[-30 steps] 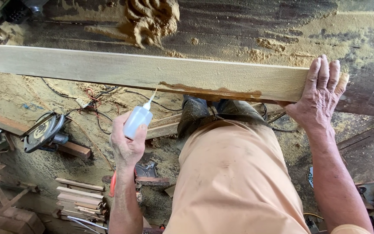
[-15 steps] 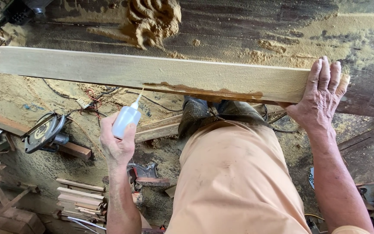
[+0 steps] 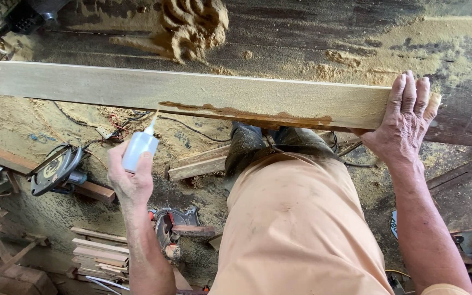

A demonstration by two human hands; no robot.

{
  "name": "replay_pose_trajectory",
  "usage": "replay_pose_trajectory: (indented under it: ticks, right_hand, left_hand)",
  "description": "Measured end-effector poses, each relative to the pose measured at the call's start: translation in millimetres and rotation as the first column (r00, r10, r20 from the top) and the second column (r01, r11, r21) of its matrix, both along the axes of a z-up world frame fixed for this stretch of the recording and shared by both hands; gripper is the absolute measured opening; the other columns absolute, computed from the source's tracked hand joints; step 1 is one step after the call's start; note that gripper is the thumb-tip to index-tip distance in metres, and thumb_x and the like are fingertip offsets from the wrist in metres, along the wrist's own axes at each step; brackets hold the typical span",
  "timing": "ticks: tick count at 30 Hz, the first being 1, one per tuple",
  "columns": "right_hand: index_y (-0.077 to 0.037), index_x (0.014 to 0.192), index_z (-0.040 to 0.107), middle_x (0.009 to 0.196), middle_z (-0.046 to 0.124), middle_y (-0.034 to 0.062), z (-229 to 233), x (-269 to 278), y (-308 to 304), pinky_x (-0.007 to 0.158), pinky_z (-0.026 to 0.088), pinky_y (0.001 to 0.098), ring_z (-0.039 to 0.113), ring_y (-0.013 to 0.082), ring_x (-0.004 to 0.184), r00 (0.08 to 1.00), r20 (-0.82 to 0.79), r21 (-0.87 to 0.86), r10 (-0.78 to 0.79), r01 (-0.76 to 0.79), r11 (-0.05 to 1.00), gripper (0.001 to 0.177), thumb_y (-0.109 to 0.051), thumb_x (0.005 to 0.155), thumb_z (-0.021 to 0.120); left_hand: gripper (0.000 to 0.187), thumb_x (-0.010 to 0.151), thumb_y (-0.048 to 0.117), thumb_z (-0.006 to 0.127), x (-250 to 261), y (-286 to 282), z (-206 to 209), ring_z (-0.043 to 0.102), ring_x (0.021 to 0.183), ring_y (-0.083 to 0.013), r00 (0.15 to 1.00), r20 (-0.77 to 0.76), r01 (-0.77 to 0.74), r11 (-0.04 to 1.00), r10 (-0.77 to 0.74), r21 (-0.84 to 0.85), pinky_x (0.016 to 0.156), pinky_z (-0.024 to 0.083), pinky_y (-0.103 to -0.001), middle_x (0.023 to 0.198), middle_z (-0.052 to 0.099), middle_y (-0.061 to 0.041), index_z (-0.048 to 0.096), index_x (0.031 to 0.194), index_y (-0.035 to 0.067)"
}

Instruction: Sanding a wooden board, applying wood glue, and measuring with a ruler

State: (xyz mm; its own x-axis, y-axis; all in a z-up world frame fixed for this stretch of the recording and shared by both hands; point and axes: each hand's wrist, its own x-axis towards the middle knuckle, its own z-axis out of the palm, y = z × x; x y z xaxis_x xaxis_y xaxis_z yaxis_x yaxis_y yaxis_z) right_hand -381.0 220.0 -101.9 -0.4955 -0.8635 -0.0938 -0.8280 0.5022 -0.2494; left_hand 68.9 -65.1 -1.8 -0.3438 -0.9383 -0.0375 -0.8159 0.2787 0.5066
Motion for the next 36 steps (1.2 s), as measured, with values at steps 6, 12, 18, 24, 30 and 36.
replay_pose_trajectory:
  ticks: [6, 12, 18, 24, 30, 36]
  right_hand:
    - [0.007, 0.162, 0.017, 0.167, 0.027, 0.0304, 0.7, -0.1, 0.2, 0.118, 0.011, 0.076, 0.019, 0.0527, 0.153, 0.998, 0.067, 0.034, -0.02, 0.017, 0.999, 0.124, -0.018, 0.061, 0.085]
    - [0.01, 0.16, 0.021, 0.164, 0.032, 0.0335, 3.2, 0.8, -0.2, 0.115, 0.016, 0.0774, 0.025, 0.0547, 0.15, 0.999, 0.035, 0.027, -0.014, 0.013, 1.0, 0.134, -0.027, 0.053, 0.094]
    - [0.002, 0.163, 0.011, 0.167, 0.026, 0.0307, 1.7, 0.5, 1.5, 0.118, 0.011, 0.0783, 0.021, 0.0589, 0.151, 0.998, 0.058, 0.012, -0.025, 0.025, 1.0, 0.13, -0.041, 0.066, 0.087]
    - [0.008, 0.161, 0.022, 0.163, 0.034, 0.0322, 4.4, 2.2, -2.1, 0.114, 0.018, 0.078, 0.029, 0.0569, 0.148, 1.0, -0.001, -0.026, -0.004, 0.004, 1.0, 0.13, -0.039, 0.061, 0.092]
    - [0.007, 0.161, 0.022, 0.165, 0.032, 0.0312, 0.9, 1.1, -0.8, 0.114, 0.018, 0.0792, 0.027, 0.0556, 0.15, 1.0, 0.002, -0.018, -0.009, 0.009, 1.0, 0.129, -0.044, 0.064, 0.089]
    - [0.008, 0.161, 0.024, 0.164, 0.034, 0.0302, -3.2, 0.6, 1.9, 0.114, 0.019, 0.0784, 0.029, 0.0551, 0.149, 1.0, -0.025, -0.031, -0.009, 0.008, 0.999, 0.128, -0.053, 0.068, 0.087]
  left_hand:
    - [0.04, 0.097, 0.032, 0.06, 20.0, -14.7, -9.1, 0.067, 0.08, -0.0259, 0.998, -0.058, 0.004, 1.0, -0.005, -0.025, 0.046, 0.051, -0.03, 0.111, 0.063, -0.018, 0.053, 0.124, 0.003]
    - [0.037, 0.095, 0.025, 0.063, 39.3, -24.4, -14.5, 0.059, 0.095, -0.028, 0.99, -0.091, -0.112, 0.994, 0.111, 0.0, 0.052, 0.047, -0.033, 0.117, 0.058, -0.019, 0.052, 0.122, 0.001]
    - [0.03, 0.101, 0.016, 0.05, 59.9, 9.0, -71.0, 0.063, 0.087, -0.0227, 0.868, -0.453, -0.062, 0.95, 0.203, 0.306, 0.056, 0.058, -0.029, 0.117, 0.062, -0.017, 0.052, 0.129, 0.007]
    - [0.043, 0.095, 0.03, 0.064, 2.0, 67.7, -91.5, 0.066, 0.106, -0.0255, 0.671, -0.731, 0.17, 0.934, 0.122, 0.313, 0.071, 0.068, -0.034, 0.127, 0.064, -0.014, 0.059, 0.133, 0.011]
    - [0.043, 0.094, 0.023, 0.065, -74.6, 95.4, -74.9, 0.066, 0.089, -0.0191, 0.76, -0.647, 0.368, 0.783, 0.056, 0.501, 0.056, 0.06, -0.025, 0.118, 0.064, -0.014, 0.053, 0.133, 0.008]
    - [0.054, 0.087, 0.029, 0.062, -146.9, 108.1, -51.9, 0.069, 0.083, -0.0197, 0.9, -0.404, 0.407, 0.642, -0.162, 0.649, 0.054, 0.06, -0.026, 0.115, 0.068, -0.014, 0.054, 0.137, 0.008]
